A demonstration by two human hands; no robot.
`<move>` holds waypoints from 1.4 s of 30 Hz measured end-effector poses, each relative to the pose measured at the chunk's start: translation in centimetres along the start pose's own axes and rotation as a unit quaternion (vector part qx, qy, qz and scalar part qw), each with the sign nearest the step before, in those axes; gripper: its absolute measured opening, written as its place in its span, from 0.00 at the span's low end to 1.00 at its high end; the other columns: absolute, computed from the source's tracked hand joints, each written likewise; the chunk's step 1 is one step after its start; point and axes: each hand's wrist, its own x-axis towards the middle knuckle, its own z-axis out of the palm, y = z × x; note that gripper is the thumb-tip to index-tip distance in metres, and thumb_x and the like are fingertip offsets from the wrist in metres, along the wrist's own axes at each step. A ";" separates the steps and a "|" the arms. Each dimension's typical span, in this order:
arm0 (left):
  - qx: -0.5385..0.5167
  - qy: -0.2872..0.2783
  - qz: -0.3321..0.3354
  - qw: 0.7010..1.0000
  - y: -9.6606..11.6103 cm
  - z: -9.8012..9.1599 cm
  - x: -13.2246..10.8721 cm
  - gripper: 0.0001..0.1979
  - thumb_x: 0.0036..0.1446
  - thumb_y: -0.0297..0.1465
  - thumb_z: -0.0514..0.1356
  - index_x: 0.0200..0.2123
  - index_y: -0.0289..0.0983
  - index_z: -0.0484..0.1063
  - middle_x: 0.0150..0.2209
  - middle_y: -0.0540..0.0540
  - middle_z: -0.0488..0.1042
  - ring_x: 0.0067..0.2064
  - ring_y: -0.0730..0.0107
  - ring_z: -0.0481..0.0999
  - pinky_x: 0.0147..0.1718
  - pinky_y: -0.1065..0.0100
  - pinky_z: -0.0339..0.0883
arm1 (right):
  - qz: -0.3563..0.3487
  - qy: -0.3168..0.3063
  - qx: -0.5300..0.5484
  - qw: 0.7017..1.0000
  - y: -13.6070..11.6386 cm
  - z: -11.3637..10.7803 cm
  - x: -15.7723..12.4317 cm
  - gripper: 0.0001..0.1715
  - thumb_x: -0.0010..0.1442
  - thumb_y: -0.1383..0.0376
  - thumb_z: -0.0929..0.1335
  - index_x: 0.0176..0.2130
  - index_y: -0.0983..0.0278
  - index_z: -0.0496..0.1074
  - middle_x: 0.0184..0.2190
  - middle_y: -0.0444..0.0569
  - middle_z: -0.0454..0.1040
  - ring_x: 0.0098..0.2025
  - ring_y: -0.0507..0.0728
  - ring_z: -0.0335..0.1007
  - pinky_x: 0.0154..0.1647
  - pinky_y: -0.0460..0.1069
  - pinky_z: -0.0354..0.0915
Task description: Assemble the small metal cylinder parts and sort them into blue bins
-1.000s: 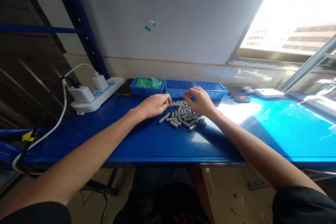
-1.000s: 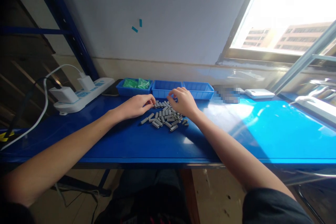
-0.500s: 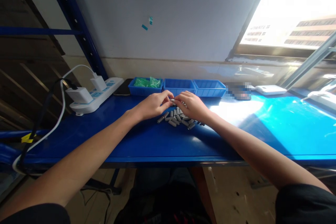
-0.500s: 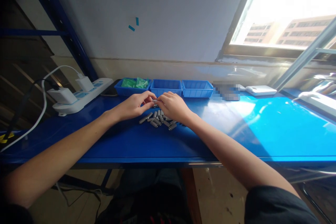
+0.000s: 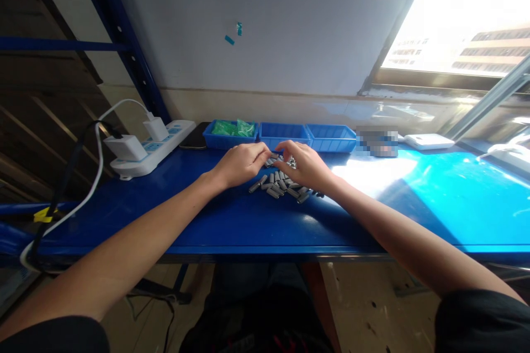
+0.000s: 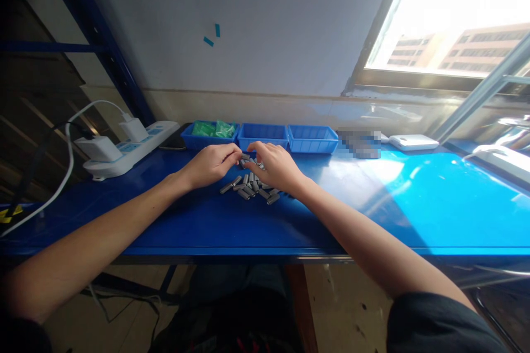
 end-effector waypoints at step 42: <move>-0.046 0.016 -0.010 0.999 0.7 0.8 -0.2 0.13 0.66 0.38 0.48 0.40 0.38 0.69 0.32 0.48 0.76 0.33 0.69 0.75 0.32 0.71 0.62 | 0.027 0.036 0.007 0.999 -0.6 0.3 0.0 0.11 0.64 0.59 0.63 0.42 0.64 0.69 0.29 0.47 0.73 0.33 0.56 0.69 0.36 0.49 0.58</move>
